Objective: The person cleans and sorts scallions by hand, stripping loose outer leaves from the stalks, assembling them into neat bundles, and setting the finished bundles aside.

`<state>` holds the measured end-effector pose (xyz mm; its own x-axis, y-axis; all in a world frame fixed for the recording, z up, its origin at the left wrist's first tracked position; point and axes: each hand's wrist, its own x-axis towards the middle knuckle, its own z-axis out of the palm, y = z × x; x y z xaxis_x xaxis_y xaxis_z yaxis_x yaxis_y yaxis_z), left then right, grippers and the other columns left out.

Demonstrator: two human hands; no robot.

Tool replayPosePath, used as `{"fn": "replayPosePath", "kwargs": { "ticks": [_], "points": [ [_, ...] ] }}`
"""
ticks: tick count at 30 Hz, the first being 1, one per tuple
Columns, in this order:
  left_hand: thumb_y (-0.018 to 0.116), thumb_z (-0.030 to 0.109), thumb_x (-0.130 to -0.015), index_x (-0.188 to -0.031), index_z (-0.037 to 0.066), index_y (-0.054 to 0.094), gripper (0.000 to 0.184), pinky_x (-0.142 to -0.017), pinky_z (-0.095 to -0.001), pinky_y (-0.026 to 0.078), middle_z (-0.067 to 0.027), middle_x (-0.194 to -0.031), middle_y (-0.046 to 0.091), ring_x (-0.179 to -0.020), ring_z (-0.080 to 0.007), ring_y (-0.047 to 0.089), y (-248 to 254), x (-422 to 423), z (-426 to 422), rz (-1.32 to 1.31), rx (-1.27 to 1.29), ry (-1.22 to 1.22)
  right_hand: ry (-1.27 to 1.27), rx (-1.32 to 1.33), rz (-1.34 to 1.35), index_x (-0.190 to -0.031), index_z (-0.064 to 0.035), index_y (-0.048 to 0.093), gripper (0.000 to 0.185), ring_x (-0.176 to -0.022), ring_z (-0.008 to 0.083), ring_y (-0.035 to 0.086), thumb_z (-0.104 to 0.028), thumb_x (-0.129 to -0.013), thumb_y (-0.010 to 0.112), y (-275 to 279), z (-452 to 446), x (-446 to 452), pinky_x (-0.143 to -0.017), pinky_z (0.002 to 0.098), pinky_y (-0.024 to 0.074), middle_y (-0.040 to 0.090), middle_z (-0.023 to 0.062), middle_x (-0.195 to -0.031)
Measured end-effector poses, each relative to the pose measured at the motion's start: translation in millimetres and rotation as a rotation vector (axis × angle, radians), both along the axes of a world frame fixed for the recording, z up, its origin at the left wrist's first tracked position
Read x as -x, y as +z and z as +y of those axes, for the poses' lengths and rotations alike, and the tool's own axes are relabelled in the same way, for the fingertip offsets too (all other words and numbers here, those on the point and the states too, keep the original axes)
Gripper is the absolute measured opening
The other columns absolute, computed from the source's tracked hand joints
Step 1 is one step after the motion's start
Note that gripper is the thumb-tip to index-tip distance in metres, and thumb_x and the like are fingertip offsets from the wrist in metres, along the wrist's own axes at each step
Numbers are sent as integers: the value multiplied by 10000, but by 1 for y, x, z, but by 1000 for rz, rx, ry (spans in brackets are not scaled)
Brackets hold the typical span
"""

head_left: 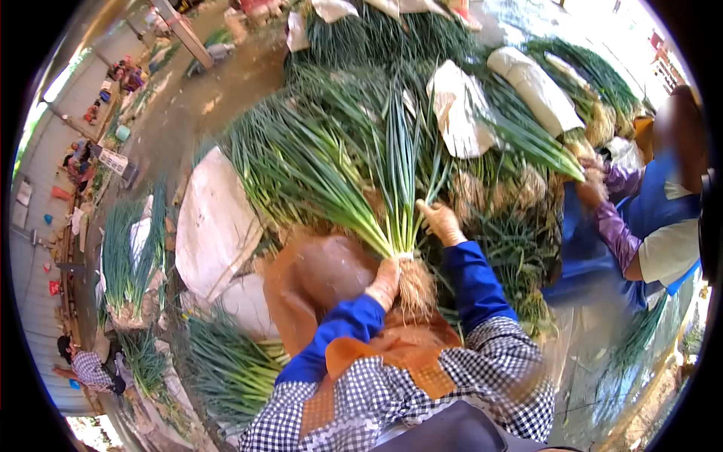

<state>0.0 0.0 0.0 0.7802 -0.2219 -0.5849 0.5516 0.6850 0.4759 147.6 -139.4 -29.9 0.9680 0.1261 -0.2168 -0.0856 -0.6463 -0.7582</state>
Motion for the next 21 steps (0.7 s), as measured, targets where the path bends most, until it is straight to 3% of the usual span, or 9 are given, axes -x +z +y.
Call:
{"fn": "replayPosePath", "kwargs": {
  "ticks": [1, 3, 5, 7, 9, 11, 12, 16, 21],
  "points": [
    [527, 190, -802, -993, -18, 593, 290, -558, -344, 521, -139, -773, 635, -603, -252, 607, -7, 1, 4, -27, -15, -15, 100, 241, -300, -766, -53, 621, 490, -677, 336, 619, -524, -829, 505, -19, 9, -15, -617, 431, 501, 635, 185, -759],
    [524, 162, -805, -932, -6, 608, 227, -519, -322, 502, -118, -700, 615, -558, -228, 585, -1, -3, 7, 16, -39, 51, -62, 344, -367, -736, -63, 609, 452, -685, 335, 623, -484, -844, 486, 43, 29, 0, -608, 430, 500, 636, 176, -750],
    [556, 142, -792, -858, -9, 618, 176, -440, -323, 458, -101, -616, 576, -481, -201, 535, -16, -8, 1, 95, -141, 166, -57, 608, -348, -610, -126, 615, 442, -553, 288, 632, -457, -863, 468, 72, 39, 18, -475, 383, 493, 611, 106, -563],
    [561, 153, -797, -800, -8, 635, 177, -528, -254, 443, -75, -654, 591, -544, -155, 529, -34, -10, -1, 23, -281, 154, 22, 647, -661, -553, -145, 575, 400, -493, 268, 614, -403, -854, 522, 23, 32, 21, -410, 363, 456, 575, 80, -505],
    [501, 170, -826, -927, -10, 580, 221, -570, -333, 497, -132, -721, 615, -598, -241, 581, -42, -10, 5, 43, -229, 95, 51, 273, -693, -545, -114, 535, 372, -445, 272, 558, -344, -833, 582, 47, 29, 53, -423, 369, 437, 540, 95, -499],
    [486, 168, -835, -972, 1, 566, 231, -678, -321, 487, -127, -802, 625, -728, -208, 593, 9, -5, -2, 99, -212, 181, 242, -8, -562, -564, -83, 513, 350, -436, 276, 463, -299, -823, 603, 82, 13, 92, -454, 347, 423, 508, 120, -510],
    [482, 162, -834, -984, 4, 577, 238, -770, -315, 463, -119, -870, 630, -832, -189, 583, -13, -7, 2, -8, -152, 111, 256, -170, -333, -602, -55, 534, 320, -453, 201, 417, -264, -837, 591, 94, -3, 111, -475, 304, 417, 504, 116, -530],
    [519, 101, -779, -950, -33, 621, 240, -695, -312, 509, -116, -811, 638, -706, -222, 608, 6, -3, -3, 36, 0, 158, -192, -504, 327, -706, -57, 598, 312, -447, 60, 449, -299, -893, 532, 129, -87, 142, -407, 205, 361, 545, -4, -581],
    [523, 77, -752, -962, -45, 616, 260, -748, -331, 507, -135, -847, 646, -756, -242, 609, 17, -11, -4, 21, 18, 103, -302, -638, 68, -640, -83, 518, 391, -351, 89, 390, -323, -937, 435, 118, -154, 141, -341, 212, 292, 462, -11, -480]
  ]
}}
